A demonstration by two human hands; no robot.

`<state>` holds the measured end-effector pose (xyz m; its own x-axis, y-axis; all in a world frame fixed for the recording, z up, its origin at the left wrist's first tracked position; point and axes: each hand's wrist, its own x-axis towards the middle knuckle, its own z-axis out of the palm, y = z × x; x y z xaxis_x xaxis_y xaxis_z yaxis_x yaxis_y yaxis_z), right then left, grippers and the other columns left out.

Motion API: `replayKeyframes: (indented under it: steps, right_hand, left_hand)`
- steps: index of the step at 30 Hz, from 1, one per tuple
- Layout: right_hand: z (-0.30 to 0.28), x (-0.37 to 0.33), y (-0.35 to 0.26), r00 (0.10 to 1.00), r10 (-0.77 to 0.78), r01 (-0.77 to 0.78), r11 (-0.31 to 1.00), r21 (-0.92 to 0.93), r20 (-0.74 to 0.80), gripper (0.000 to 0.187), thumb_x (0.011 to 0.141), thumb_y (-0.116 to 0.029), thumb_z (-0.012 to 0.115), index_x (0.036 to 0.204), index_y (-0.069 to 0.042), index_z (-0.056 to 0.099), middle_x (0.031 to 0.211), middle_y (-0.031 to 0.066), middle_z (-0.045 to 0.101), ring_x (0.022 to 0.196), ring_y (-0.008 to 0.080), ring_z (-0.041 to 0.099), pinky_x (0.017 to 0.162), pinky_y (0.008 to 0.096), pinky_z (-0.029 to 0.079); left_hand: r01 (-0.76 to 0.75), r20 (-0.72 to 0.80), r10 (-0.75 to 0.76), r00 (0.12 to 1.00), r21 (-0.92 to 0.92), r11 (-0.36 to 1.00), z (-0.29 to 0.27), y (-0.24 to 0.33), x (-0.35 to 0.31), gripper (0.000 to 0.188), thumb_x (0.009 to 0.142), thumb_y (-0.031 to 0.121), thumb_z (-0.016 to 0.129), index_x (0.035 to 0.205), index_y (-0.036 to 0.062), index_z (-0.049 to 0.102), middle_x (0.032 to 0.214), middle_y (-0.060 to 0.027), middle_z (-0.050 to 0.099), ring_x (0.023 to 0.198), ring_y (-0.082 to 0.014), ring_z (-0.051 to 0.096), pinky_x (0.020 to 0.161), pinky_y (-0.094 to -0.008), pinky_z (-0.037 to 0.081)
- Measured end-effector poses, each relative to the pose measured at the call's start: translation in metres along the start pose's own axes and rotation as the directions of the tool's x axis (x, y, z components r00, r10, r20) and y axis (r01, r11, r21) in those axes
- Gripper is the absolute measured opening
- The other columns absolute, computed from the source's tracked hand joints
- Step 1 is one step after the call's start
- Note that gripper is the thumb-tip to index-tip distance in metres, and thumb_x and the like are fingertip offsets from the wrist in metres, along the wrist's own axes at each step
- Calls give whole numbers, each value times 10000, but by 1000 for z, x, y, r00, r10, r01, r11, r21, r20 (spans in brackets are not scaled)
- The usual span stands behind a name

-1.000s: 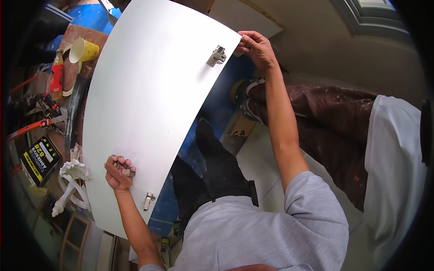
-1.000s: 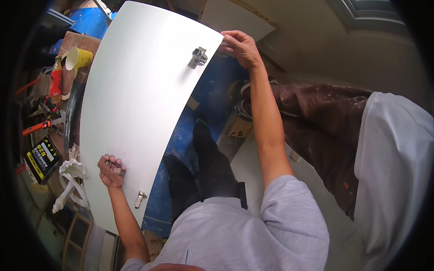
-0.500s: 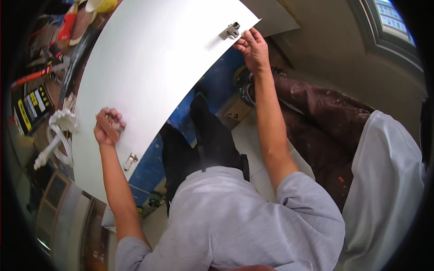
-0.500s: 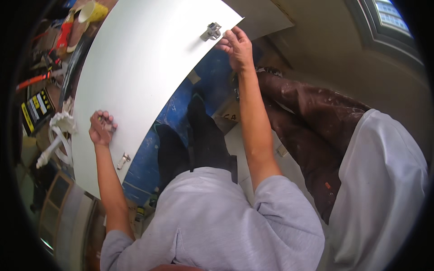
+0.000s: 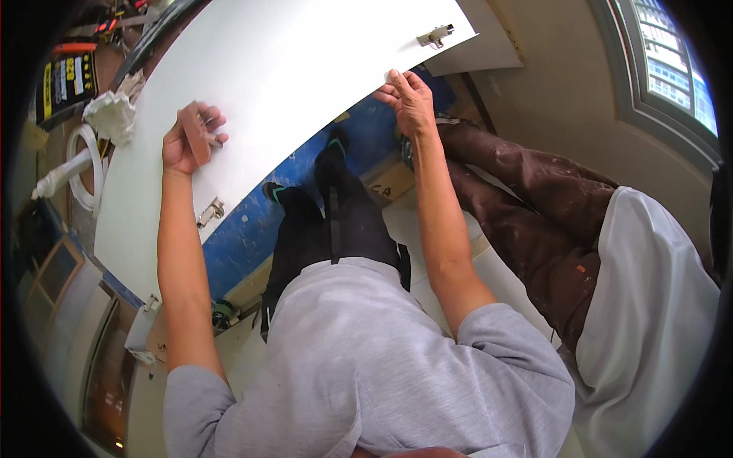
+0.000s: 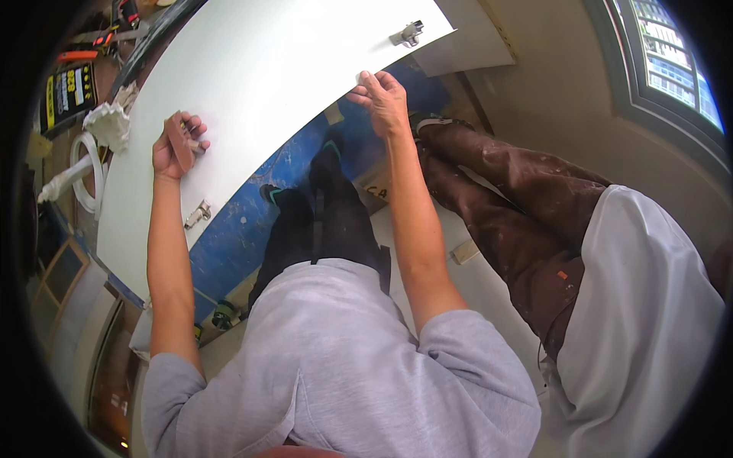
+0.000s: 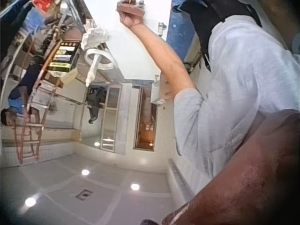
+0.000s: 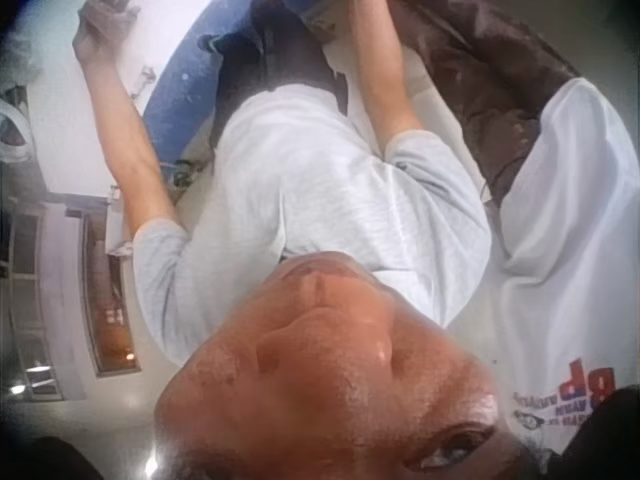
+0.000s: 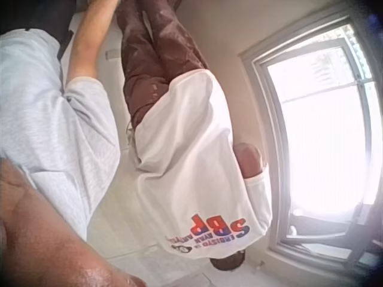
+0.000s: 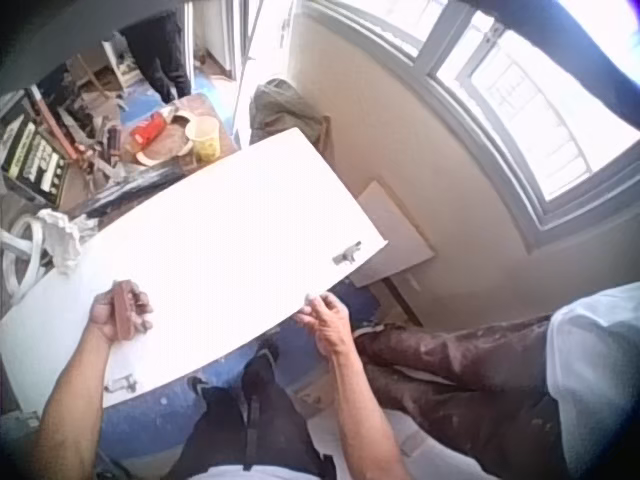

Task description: The person trims the excess edge banding from a white cabinet door using a metal scraper and smooths the edges with a sanding block.

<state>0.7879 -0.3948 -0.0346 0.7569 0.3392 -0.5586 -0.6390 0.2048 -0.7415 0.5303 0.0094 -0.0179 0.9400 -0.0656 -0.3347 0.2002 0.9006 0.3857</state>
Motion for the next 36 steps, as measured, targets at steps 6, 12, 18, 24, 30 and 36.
replayKeyframes:
  steps: [6,12,18,24,30,36]
  right_hand:
    - [23,-26,32,993,102,-103,995,8,66,276,993,-204,713,1042,37,586,957,116,644,825,227,708,773,388,653]
    - [71,-72,92,952,253,-238,966,-103,171,420,956,-208,761,1144,113,568,1085,212,655,921,307,731,800,433,645]
    - [129,-125,165,890,360,-330,932,-148,280,492,938,-202,788,1238,111,555,1149,200,662,969,298,720,820,426,627]
    - [162,-164,207,837,401,-347,915,-204,372,466,943,-154,771,1292,65,553,1186,190,677,1052,312,704,914,444,598]
    - [175,-178,234,855,353,-289,933,-216,381,343,944,-75,742,1221,21,564,1155,161,676,1082,310,702,950,463,586]
    - [179,-191,245,885,305,-246,948,-204,351,329,1033,-144,627,1286,50,545,1203,189,658,1089,317,698,903,443,612]
  left_hand:
    - [29,-6,-29,1000,41,999,3,2,1,466,1059,419,518,1371,74,557,1373,-152,600,1309,-335,561,1002,-574,513]
    - [5,-20,-2,1000,143,990,12,1,0,494,1081,411,484,1373,19,556,1369,-194,608,1277,-334,584,971,-479,545]
    - [35,-86,-35,996,2,999,2,-4,12,507,1050,455,534,1215,-11,646,1280,-240,659,1161,-392,658,877,-549,586]
    - [-73,-118,79,990,52,996,8,3,-12,508,1109,457,375,1384,54,514,1213,-253,674,1058,-413,696,796,-521,613]
    - [-245,-204,260,944,98,965,12,31,-125,528,1090,494,420,1201,17,616,1127,-213,703,918,-354,717,683,-423,623]
    - [-427,-168,428,888,41,903,-28,30,-328,483,1107,384,431,1349,-12,564,1321,-213,619,1072,-298,627,843,-382,560]
